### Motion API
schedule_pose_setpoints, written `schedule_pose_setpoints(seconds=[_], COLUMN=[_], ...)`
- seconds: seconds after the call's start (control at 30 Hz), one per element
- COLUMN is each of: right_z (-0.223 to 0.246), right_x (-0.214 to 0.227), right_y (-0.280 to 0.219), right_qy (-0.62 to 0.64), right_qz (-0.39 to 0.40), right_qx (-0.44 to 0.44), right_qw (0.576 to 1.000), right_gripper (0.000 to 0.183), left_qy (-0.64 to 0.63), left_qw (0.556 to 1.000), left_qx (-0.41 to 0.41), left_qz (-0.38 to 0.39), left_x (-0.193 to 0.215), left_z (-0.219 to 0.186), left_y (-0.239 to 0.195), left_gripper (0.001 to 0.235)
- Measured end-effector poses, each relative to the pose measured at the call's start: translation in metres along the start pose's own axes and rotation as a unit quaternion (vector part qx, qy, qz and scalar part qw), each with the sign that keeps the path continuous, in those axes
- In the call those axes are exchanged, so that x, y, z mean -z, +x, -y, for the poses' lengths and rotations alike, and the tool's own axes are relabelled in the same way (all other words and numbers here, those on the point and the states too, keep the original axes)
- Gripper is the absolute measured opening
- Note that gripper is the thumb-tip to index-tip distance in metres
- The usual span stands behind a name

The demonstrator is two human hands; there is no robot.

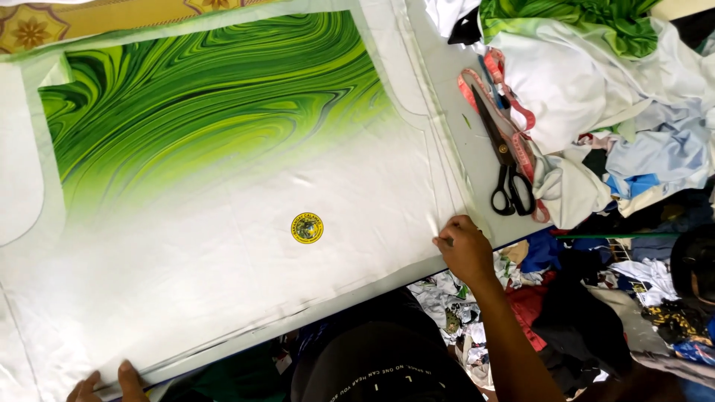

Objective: Cutting a garment piece from fabric using scissors according to a pattern

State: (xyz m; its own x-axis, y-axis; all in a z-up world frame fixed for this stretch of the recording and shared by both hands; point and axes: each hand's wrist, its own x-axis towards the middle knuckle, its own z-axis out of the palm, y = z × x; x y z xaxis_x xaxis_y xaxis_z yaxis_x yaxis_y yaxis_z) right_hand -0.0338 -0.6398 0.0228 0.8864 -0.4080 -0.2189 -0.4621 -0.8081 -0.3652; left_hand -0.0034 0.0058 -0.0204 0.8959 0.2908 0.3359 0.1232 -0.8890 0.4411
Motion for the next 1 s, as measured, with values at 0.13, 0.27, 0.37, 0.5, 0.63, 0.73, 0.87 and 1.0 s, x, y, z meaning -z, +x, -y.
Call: schedule_pose_setpoints(seconds=[0.13, 0.27, 0.37, 0.5, 0.63, 0.73, 0.87, 1.0], right_z=[0.011, 0.023, 0.019, 0.013, 0.022, 0.026, 0.027, 0.020], right_x=[0.010, 0.029, 0.028, 0.022, 0.027, 0.026, 0.029, 0.025], right_y=[0.000, 0.000, 0.001, 0.001, 0.003, 0.001, 0.002, 0.005], right_qy=[0.015, 0.133, 0.160, 0.125, 0.137, 0.125, 0.147, 0.148], right_qz=[-0.002, 0.024, 0.058, 0.054, 0.094, 0.105, 0.108, 0.109], right_qx=[0.013, -0.042, -0.104, -0.087, -0.122, -0.145, -0.141, -0.132], right_qw=[1.000, 0.990, 0.980, 0.987, 0.979, 0.976, 0.973, 0.974], right_gripper=[0.018, 0.014, 0.015, 0.016, 0.021, 0.032, 0.029, 0.028], left_qy=[-0.019, 0.043, 0.117, 0.141, 0.084, 0.071, 0.069, 0.071], left_qw=[0.999, 0.995, 0.987, 0.984, 0.995, 0.993, 0.994, 0.994], left_qx=[-0.018, -0.069, -0.080, -0.060, 0.014, -0.011, -0.010, 0.066], left_qz=[-0.031, -0.055, -0.073, -0.092, -0.060, -0.091, -0.084, -0.054], left_x=[0.000, 0.000, 0.000, -0.007, -0.013, -0.012, -0.013, -0.010], left_z=[-0.010, -0.005, 0.006, 0.018, 0.018, 0.016, 0.018, 0.011], left_y=[-0.001, -0.004, -0.011, -0.015, -0.015, -0.014, -0.014, -0.014], left_gripper=[0.044, 0.041, 0.041, 0.046, 0.049, 0.044, 0.044, 0.048])
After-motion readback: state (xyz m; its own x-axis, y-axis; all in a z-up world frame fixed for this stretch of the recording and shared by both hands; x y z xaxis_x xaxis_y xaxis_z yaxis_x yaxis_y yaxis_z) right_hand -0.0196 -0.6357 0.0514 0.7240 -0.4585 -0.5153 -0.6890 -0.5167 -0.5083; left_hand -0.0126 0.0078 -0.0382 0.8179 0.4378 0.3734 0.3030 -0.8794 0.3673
